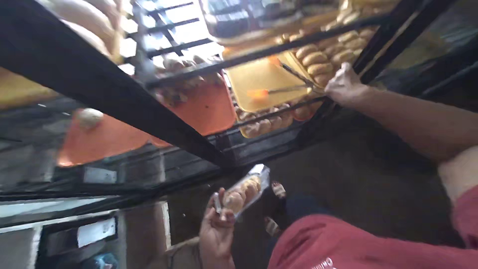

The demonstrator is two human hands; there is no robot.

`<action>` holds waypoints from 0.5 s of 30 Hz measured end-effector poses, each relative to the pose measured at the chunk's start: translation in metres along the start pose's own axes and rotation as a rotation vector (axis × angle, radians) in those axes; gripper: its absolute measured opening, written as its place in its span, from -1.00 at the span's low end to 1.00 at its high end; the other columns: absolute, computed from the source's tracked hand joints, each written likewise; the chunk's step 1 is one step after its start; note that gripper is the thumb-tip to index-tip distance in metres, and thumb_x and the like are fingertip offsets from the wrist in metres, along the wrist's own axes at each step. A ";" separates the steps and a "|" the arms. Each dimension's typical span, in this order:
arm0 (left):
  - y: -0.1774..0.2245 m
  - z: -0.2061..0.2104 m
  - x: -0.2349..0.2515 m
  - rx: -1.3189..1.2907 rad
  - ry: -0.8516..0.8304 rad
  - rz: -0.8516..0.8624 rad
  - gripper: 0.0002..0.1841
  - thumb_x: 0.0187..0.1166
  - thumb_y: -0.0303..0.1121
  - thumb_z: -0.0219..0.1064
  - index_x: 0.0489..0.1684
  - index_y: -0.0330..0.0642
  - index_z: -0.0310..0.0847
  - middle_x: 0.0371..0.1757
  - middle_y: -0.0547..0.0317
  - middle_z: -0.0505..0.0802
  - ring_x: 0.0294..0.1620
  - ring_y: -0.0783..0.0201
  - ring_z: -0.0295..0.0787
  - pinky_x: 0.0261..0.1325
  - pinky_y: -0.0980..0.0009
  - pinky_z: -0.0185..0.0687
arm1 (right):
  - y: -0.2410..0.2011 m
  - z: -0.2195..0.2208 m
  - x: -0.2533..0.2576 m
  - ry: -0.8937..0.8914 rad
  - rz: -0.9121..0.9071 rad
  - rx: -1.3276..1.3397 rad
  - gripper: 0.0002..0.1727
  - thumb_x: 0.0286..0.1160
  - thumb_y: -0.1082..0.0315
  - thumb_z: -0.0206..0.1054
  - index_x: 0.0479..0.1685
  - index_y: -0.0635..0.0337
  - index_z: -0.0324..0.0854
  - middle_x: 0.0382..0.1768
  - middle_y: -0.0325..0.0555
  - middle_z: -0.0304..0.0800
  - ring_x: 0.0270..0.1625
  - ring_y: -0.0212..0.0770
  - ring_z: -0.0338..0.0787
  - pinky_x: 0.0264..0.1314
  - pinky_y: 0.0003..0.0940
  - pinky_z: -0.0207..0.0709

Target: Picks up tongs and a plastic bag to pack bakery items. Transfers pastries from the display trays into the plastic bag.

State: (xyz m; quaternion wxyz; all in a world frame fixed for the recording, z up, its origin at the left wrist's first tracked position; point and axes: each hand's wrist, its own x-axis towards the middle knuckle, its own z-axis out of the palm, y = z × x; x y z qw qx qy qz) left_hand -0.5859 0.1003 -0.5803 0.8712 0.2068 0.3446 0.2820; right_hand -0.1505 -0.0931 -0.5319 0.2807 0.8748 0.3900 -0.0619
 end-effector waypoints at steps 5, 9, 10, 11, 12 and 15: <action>-0.006 -0.015 -0.019 -0.043 0.080 -0.014 -0.56 0.78 -0.44 -0.36 0.16 -0.18 0.54 0.07 0.05 0.91 -0.54 0.37 0.80 -0.50 0.55 0.72 | -0.009 -0.027 -0.008 -0.086 -0.089 -0.010 -0.70 0.71 0.50 0.14 0.17 0.37 0.75 0.15 0.24 0.81 0.34 0.28 0.70 0.62 0.31 0.20; -0.005 -0.027 -0.031 -0.039 0.040 0.008 -0.53 0.74 -0.46 -0.39 0.17 -0.16 0.53 0.08 0.06 0.92 -0.53 0.37 0.81 -0.49 0.54 0.72 | -0.048 -0.042 0.000 -0.005 -0.190 0.058 -0.69 0.70 0.49 0.14 0.19 0.37 0.75 0.16 0.24 0.80 0.38 0.28 0.66 0.70 0.34 0.08; -0.005 -0.029 -0.034 -0.028 0.039 0.015 -0.53 0.74 -0.46 -0.40 0.20 -0.16 0.51 0.08 0.07 0.91 -0.54 0.38 0.80 -0.49 0.55 0.71 | -0.062 -0.049 -0.003 0.019 -0.223 0.052 -0.71 0.66 0.53 0.16 0.14 0.40 0.75 0.12 0.25 0.81 0.35 0.29 0.68 0.67 0.34 0.10; -0.006 -0.030 -0.036 -0.023 0.044 0.019 -0.53 0.74 -0.45 -0.40 0.21 -0.15 0.51 0.08 0.07 0.92 -0.55 0.39 0.79 -0.49 0.56 0.70 | -0.077 -0.055 -0.007 0.076 -0.262 0.080 -0.73 0.64 0.57 0.17 0.10 0.43 0.76 0.10 0.27 0.82 0.34 0.30 0.69 0.67 0.32 0.11; -0.007 -0.030 -0.038 -0.012 0.049 0.024 -0.53 0.74 -0.46 -0.40 0.19 -0.14 0.51 0.08 0.10 0.92 -0.54 0.40 0.80 -0.49 0.56 0.70 | -0.091 -0.056 -0.009 0.191 -0.309 0.142 -0.76 0.59 0.60 0.21 0.03 0.43 0.78 0.04 0.27 0.83 0.29 0.29 0.72 0.68 0.30 0.14; -0.007 -0.032 -0.041 0.020 0.032 0.059 -0.53 0.71 -0.46 -0.39 0.16 -0.13 0.53 0.09 0.14 0.91 -0.47 0.41 0.81 -0.41 0.56 0.73 | -0.126 -0.039 -0.011 0.703 -0.507 0.420 -0.85 0.49 0.58 0.30 -0.16 0.30 0.80 -0.15 0.18 0.86 0.05 0.22 0.82 0.31 0.23 0.54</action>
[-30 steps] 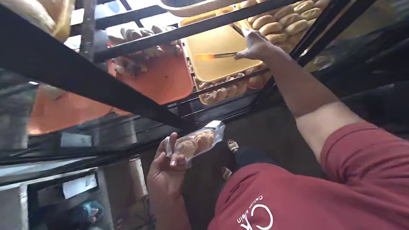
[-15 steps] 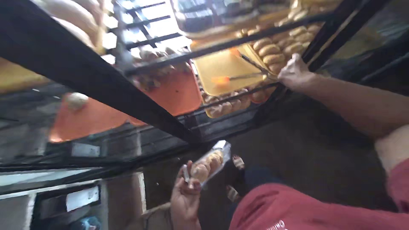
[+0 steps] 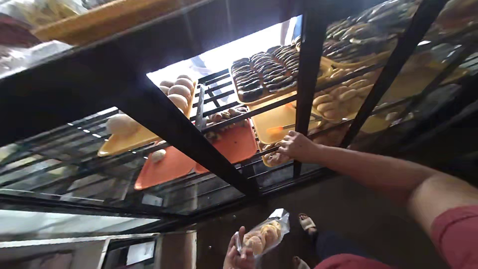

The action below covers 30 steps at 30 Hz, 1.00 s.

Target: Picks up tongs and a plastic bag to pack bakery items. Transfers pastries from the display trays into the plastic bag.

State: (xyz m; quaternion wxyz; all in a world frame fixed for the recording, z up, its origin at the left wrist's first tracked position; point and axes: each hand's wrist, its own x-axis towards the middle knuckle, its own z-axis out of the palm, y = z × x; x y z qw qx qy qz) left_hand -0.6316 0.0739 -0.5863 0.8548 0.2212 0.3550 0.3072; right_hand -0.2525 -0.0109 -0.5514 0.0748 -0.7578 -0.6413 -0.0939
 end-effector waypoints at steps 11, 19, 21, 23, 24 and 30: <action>0.002 -0.032 -0.022 -0.104 -0.011 0.076 -0.52 0.70 -0.41 -0.25 0.15 -0.17 0.69 0.13 0.00 0.91 -0.45 0.34 0.83 -0.36 0.50 0.77 | -0.001 0.061 -0.023 0.285 1.001 0.661 -0.51 0.50 0.18 0.52 0.24 0.35 0.58 0.00 0.33 0.80 0.02 0.36 0.83 0.10 0.44 0.61; -0.003 -0.035 -0.017 -0.113 -0.028 0.048 -0.56 0.66 -0.36 -0.14 0.20 -0.19 0.70 0.19 -0.03 0.87 -0.41 0.32 0.82 -0.33 0.48 0.75 | -0.047 0.059 0.021 0.205 0.913 0.738 -0.44 0.44 0.14 0.54 0.26 0.38 0.60 0.13 0.36 0.75 0.18 0.37 0.77 0.27 0.38 0.57; -0.003 -0.033 -0.019 -0.079 -0.003 0.051 -0.54 0.66 -0.35 -0.19 0.20 -0.19 0.68 0.17 -0.01 0.89 -0.42 0.33 0.83 -0.35 0.49 0.75 | -0.063 0.058 0.035 0.138 0.869 0.788 -0.44 0.46 0.13 0.52 0.31 0.35 0.59 0.19 0.32 0.73 0.19 0.30 0.78 0.27 0.31 0.61; -0.003 -0.029 -0.020 -0.083 -0.007 0.051 -0.53 0.64 -0.36 -0.20 0.17 -0.19 0.69 0.16 -0.01 0.89 -0.42 0.31 0.84 -0.34 0.48 0.76 | -0.077 0.058 0.049 0.086 0.821 0.835 -0.46 0.50 0.12 0.48 0.30 0.36 0.58 0.18 0.30 0.73 0.21 0.28 0.77 0.29 0.29 0.59; -0.004 -0.027 -0.021 -0.085 -0.026 0.049 -0.54 0.65 -0.37 -0.19 0.17 -0.20 0.68 0.17 -0.02 0.89 -0.39 0.31 0.85 -0.31 0.47 0.77 | -0.082 0.057 0.056 0.053 0.797 0.864 -0.45 0.54 0.11 0.45 0.32 0.36 0.56 0.21 0.31 0.72 0.25 0.28 0.76 0.33 0.28 0.57; -0.012 -0.008 -0.021 0.127 -0.068 0.055 -0.55 0.71 -0.34 -0.25 0.23 -0.12 0.60 0.19 0.08 0.89 -0.42 0.41 0.79 -0.34 0.54 0.68 | -0.092 0.069 0.075 -0.013 0.455 1.111 -0.35 0.53 0.00 0.44 0.39 0.35 0.53 0.25 0.28 0.70 0.33 0.19 0.72 0.44 0.21 0.51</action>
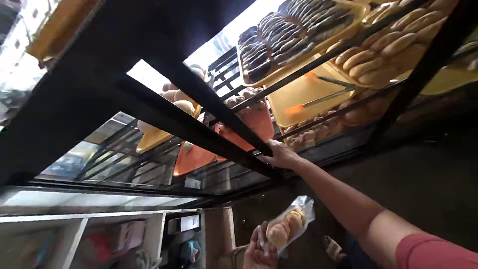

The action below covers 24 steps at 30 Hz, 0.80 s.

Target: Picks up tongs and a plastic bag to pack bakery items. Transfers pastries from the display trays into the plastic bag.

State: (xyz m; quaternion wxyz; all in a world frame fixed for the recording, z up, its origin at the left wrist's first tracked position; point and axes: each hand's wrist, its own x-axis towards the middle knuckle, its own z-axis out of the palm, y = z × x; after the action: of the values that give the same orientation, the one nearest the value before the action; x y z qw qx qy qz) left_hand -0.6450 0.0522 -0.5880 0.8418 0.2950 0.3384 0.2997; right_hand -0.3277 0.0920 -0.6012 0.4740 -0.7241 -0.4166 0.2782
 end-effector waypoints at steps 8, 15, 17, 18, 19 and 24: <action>-0.001 0.034 -0.003 -0.049 -0.218 -0.050 -0.60 0.69 -0.35 -0.09 0.14 -0.24 0.71 0.23 -0.04 0.87 -0.38 0.30 0.86 -0.34 0.48 0.78 | 0.027 0.005 -0.136 -0.414 -0.285 -0.101 -0.32 0.50 0.07 0.51 0.58 0.20 0.54 0.44 0.21 0.68 0.52 0.18 0.63 0.64 0.25 0.34; -0.009 0.059 -0.018 -0.072 -0.313 -0.153 -0.53 0.73 -0.33 -0.22 0.07 -0.25 0.72 0.16 -0.06 0.89 -0.44 0.31 0.85 -0.40 0.51 0.75 | 0.082 -0.034 -0.264 -0.367 0.213 -0.521 -0.73 0.59 0.45 0.32 0.19 0.37 0.68 0.15 0.37 0.76 0.31 0.38 0.70 0.44 0.36 0.39; -0.015 0.067 -0.025 -0.046 -0.360 -0.185 -0.53 0.74 -0.35 -0.23 0.08 -0.24 0.71 0.17 -0.06 0.89 -0.46 0.33 0.84 -0.40 0.52 0.75 | 0.064 -0.061 -0.284 -0.319 0.192 -0.455 -0.77 0.62 0.49 0.27 0.15 0.38 0.67 0.09 0.36 0.78 0.26 0.37 0.73 0.35 0.36 0.48; -0.018 0.070 -0.027 -0.025 -0.394 -0.186 -0.54 0.73 -0.36 -0.22 0.09 -0.23 0.71 0.19 -0.04 0.89 -0.45 0.33 0.85 -0.37 0.52 0.76 | 0.055 -0.073 -0.293 -0.254 0.137 -0.389 -0.76 0.63 0.49 0.26 0.16 0.36 0.67 0.04 0.34 0.79 0.21 0.33 0.76 0.32 0.33 0.51; -0.021 0.072 -0.027 0.017 -0.430 -0.158 -0.56 0.72 -0.38 -0.19 0.13 -0.20 0.70 0.22 -0.01 0.88 -0.42 0.34 0.85 -0.33 0.51 0.78 | 0.050 -0.082 -0.301 -0.183 0.067 -0.301 -0.74 0.64 0.50 0.24 0.20 0.36 0.67 0.00 0.31 0.81 0.14 0.29 0.80 0.28 0.29 0.56; -0.072 0.080 -0.027 0.668 -0.342 0.153 -0.62 0.72 -0.60 -0.19 0.47 -0.34 0.23 -0.26 0.26 0.90 -0.51 0.42 0.79 -0.31 0.45 0.79 | 0.082 -0.095 -0.324 -0.026 -0.044 0.142 -0.75 0.63 0.57 0.15 0.10 0.44 0.69 -0.28 0.15 0.84 -0.26 -0.05 0.84 0.04 -0.05 0.72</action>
State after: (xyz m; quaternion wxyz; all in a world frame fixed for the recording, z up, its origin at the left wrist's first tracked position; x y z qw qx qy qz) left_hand -0.5790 -0.0374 -0.5801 0.7187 0.6233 0.2491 0.1814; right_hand -0.3857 -0.2493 -0.6359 0.5248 -0.6756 -0.4179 0.3058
